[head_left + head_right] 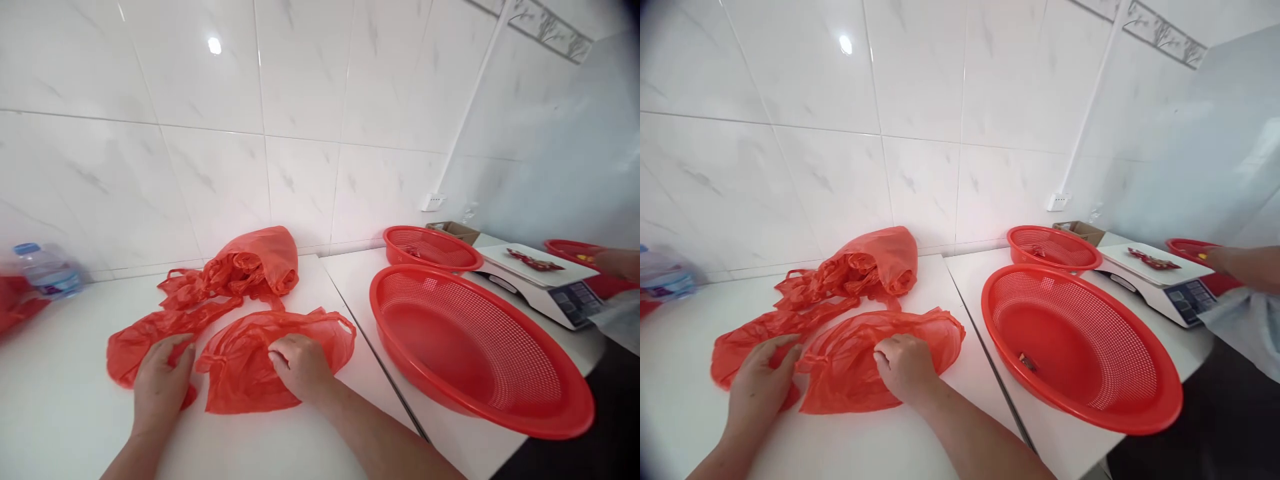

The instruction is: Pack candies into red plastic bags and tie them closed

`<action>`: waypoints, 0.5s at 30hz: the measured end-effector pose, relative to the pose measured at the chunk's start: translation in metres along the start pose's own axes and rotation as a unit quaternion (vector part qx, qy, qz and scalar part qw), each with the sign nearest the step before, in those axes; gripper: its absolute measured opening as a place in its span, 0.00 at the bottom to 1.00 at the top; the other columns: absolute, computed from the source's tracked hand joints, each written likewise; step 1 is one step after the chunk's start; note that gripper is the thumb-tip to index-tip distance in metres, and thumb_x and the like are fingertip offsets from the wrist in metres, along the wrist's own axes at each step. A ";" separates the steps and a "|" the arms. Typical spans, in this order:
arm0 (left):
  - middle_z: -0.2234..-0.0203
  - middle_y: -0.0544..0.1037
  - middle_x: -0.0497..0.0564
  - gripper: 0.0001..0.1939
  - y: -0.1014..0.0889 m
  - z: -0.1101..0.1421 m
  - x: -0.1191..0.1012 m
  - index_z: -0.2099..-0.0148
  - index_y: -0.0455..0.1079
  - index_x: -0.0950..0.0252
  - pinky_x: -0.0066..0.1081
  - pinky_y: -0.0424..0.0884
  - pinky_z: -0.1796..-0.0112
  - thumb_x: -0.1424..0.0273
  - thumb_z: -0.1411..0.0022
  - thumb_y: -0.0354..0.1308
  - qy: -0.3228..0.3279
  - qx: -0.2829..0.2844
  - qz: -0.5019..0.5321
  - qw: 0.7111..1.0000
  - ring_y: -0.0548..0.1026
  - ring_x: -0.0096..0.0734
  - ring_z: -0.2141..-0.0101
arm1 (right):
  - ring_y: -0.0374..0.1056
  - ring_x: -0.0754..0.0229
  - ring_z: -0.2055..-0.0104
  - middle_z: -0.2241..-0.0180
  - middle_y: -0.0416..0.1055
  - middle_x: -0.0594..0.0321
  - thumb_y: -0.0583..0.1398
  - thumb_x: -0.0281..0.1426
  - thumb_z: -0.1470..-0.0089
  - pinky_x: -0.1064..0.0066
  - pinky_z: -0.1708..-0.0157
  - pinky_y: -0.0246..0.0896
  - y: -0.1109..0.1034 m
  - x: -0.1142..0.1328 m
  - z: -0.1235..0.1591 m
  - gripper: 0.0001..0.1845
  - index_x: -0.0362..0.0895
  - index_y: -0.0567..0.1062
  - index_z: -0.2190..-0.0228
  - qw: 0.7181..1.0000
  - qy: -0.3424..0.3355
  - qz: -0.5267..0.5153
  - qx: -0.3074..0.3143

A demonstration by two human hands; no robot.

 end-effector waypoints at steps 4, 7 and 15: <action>0.59 0.74 0.50 0.10 0.001 0.002 -0.004 0.62 0.71 0.57 0.50 0.67 0.51 0.62 0.45 0.52 0.020 -0.021 0.010 1.000 0.71 0.46 0.55 | 0.65 0.65 0.72 0.75 0.72 0.67 0.56 0.24 0.48 0.76 0.70 0.57 0.000 0.001 0.002 0.08 0.45 0.74 0.74 0.999 -0.027 0.008 -0.025; 0.60 0.74 0.51 0.10 0.003 0.005 -0.006 0.63 0.71 0.59 0.48 0.66 0.50 0.63 0.45 0.52 0.058 -0.048 0.015 0.997 0.71 0.44 0.56 | 0.67 0.64 0.70 0.73 0.74 0.66 0.56 0.24 0.47 0.75 0.67 0.59 -0.001 0.004 0.004 0.08 0.45 0.75 0.72 0.998 -0.048 -0.002 -0.042; 0.48 0.67 0.58 0.13 -0.005 0.011 -0.003 0.56 0.71 0.64 0.49 0.54 0.43 0.67 0.41 0.51 0.085 -0.167 -0.080 0.979 0.60 0.46 0.43 | 0.69 0.63 0.66 0.70 0.74 0.62 0.55 0.24 0.45 0.73 0.64 0.62 -0.003 0.015 0.013 0.09 0.44 0.76 0.69 0.996 -0.082 0.002 -0.043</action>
Point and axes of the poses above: each hand's wrist, its own z-axis away from the middle knuckle, its own y-axis out of the palm, x = y × z, the point moved 1 cm from there along -z, towards the middle knuckle
